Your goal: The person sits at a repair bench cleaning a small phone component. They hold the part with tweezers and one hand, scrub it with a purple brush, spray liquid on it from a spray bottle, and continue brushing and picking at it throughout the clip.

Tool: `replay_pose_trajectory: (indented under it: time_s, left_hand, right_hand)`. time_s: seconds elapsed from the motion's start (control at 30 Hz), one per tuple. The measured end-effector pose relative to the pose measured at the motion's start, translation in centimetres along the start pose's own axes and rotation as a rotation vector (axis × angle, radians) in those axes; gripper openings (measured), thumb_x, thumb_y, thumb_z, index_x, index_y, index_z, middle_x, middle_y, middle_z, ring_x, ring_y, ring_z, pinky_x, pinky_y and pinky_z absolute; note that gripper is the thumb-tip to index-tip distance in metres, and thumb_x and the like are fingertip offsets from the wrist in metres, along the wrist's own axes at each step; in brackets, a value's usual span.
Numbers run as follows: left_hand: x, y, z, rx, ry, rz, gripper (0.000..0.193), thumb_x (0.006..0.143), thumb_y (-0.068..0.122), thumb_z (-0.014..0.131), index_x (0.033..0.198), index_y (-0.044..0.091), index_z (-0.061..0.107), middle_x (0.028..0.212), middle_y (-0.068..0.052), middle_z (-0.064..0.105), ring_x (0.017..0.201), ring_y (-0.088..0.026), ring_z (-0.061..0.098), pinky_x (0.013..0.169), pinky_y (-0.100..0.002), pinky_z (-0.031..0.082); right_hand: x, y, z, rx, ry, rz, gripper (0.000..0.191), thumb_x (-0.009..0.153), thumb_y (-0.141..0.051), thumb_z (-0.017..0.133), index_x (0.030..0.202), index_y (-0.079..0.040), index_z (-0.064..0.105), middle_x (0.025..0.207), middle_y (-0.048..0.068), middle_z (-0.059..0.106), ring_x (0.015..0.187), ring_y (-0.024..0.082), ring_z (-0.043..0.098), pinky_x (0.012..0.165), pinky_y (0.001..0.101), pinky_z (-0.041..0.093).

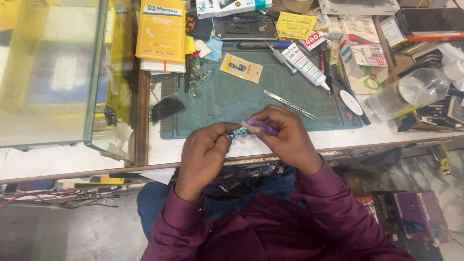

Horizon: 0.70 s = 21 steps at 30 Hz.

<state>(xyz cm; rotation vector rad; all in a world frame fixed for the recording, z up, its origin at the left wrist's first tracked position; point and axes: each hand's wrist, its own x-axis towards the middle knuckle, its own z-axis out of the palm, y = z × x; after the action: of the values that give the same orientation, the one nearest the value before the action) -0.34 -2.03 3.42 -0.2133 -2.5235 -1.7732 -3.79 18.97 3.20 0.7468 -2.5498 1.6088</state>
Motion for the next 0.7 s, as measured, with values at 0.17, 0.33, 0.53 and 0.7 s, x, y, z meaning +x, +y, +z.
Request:
replay_pose_trajectory:
  time_s: [0.17, 0.33, 0.53, 0.7]
  left_hand:
    - [-0.2, 0.0, -0.2, -0.014, -0.021, 0.056, 0.035, 0.089, 0.013, 0.053, 0.115, 0.008, 0.076, 0.076, -0.005, 0.076, 0.068, -0.020, 0.074, 0.065, -0.033, 0.054]
    - [-0.4, 0.0, -0.3, 0.013, -0.041, 0.102, 0.031, 0.094, 0.016, 0.056, 0.116, 0.008, 0.076, 0.081, -0.005, 0.079, 0.074, -0.019, 0.076, 0.066, -0.032, 0.055]
    - [-0.2, -0.3, 0.0, -0.022, -0.034, 0.045, 0.026, 0.099, 0.018, 0.053, 0.109, 0.005, 0.074, 0.080, -0.003, 0.080, 0.068, -0.017, 0.076, 0.063, -0.030, 0.055]
    - [-0.2, -0.3, 0.1, -0.033, -0.018, 0.073, 0.025, 0.100, 0.016, 0.052, 0.106, 0.005, 0.074, 0.077, -0.003, 0.080, 0.066, -0.016, 0.075, 0.063, -0.030, 0.055]
  right_hand:
    - [-0.1, 0.7, 0.2, 0.040, 0.007, 0.023, 0.022, 0.089, 0.007, 0.070, 0.109, -0.003, 0.071, 0.097, 0.002, 0.067, 0.083, 0.007, 0.060, 0.072, 0.0226, 0.046]
    - [0.0, 0.7, 0.3, 0.042, -0.002, 0.039, 0.021, 0.090, 0.008, 0.068, 0.109, -0.003, 0.071, 0.098, 0.002, 0.067, 0.084, 0.007, 0.060, 0.073, 0.0224, 0.047]
    - [-0.1, 0.5, -0.1, 0.109, -0.027, 0.044, 0.023, 0.093, 0.009, 0.067, 0.112, -0.001, 0.072, 0.101, 0.003, 0.068, 0.090, 0.008, 0.062, 0.078, 0.0234, 0.049]
    - [-0.3, 1.2, 0.1, 0.344, 0.011, 0.166, 0.029, 0.086, 0.010, 0.064, 0.111, -0.003, 0.067, 0.110, 0.000, 0.070, 0.101, 0.002, 0.067, 0.089, 0.0194, 0.056]
